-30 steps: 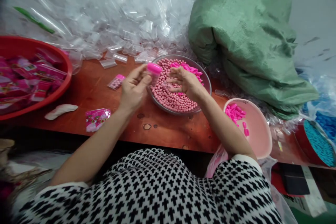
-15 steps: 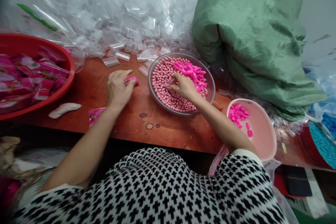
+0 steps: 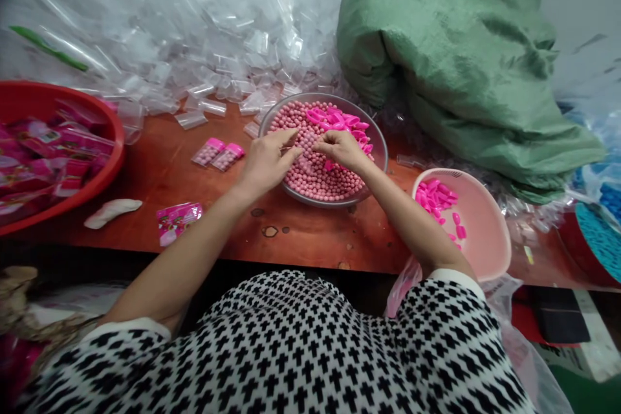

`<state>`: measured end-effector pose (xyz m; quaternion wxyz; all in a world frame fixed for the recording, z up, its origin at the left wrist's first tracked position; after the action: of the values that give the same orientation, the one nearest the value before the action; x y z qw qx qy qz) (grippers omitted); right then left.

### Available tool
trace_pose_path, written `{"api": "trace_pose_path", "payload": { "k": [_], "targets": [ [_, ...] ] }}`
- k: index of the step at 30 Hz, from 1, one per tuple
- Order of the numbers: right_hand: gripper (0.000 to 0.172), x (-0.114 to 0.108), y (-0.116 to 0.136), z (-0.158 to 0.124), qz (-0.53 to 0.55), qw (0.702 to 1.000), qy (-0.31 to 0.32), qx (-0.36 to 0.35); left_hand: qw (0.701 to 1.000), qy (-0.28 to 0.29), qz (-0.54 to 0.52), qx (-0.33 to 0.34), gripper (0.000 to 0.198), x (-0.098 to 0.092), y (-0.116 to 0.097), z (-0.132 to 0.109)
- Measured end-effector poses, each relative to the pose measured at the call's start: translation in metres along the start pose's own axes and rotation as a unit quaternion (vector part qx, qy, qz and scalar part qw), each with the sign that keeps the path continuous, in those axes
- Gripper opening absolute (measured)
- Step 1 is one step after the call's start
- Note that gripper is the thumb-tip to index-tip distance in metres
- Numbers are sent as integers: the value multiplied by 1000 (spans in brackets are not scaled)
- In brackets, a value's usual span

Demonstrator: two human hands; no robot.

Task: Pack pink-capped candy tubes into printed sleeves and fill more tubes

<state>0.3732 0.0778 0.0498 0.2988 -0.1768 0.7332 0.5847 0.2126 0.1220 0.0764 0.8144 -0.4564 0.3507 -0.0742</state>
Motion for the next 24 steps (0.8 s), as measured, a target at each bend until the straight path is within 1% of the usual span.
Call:
{"api": "trace_pose_path", "payload": {
  "k": [2,4,7,9,10,12,13,15,17,19,21,23,24],
  "targets": [
    [19,2,5,-2,-64,997,-1,-35,1000,15,23,-5,37,6,3,3],
    [18,11,10,-3,-148,987,10,-65,999,15,35,-6,35,9,6,5],
    [29,28,11,-3,-241,967,36,-70,999,6,33,-4,33,8,9,6],
    [25,35,9,-2,-246,965,56,-65,1000,-1,22,-7,32,5,9,6],
    [23,36,8,-1,-222,971,66,-65,1000,-5,14,-12,32,4,9,6],
    [21,31,9,0,-118,989,72,-62,1000,-12,-12,-25,31,2,9,6],
    [23,25,10,-1,-48,995,66,-62,999,-15,-33,-31,31,2,9,6],
    [30,11,16,-3,72,993,49,-76,993,-24,-106,-41,31,3,11,9],
    [38,-2,23,-9,129,986,44,-100,975,-38,-213,-48,32,6,14,12],
    [44,-13,27,-15,137,982,44,-121,944,-49,-319,-65,33,10,19,14],
    [42,-25,25,-21,88,986,23,-141,915,-50,-390,-89,35,15,22,14],
    [29,-31,21,-26,-54,983,3,-178,896,-44,-429,-107,38,19,22,11],
    [21,-29,19,-28,-146,969,6,-201,888,-38,-444,-112,40,21,21,9]
  ]
}}
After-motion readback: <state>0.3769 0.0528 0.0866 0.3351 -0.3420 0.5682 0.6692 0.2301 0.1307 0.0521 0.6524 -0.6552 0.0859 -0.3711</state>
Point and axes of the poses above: each hand's wrist, its own z-axis towards the middle knuckle, its own x-axis out of the palm, y = z × x, the point moved 8 cm from there along z, towards the middle knuckle, and after that the axes turned 9 degrees about -z, right-handed, at the moved point
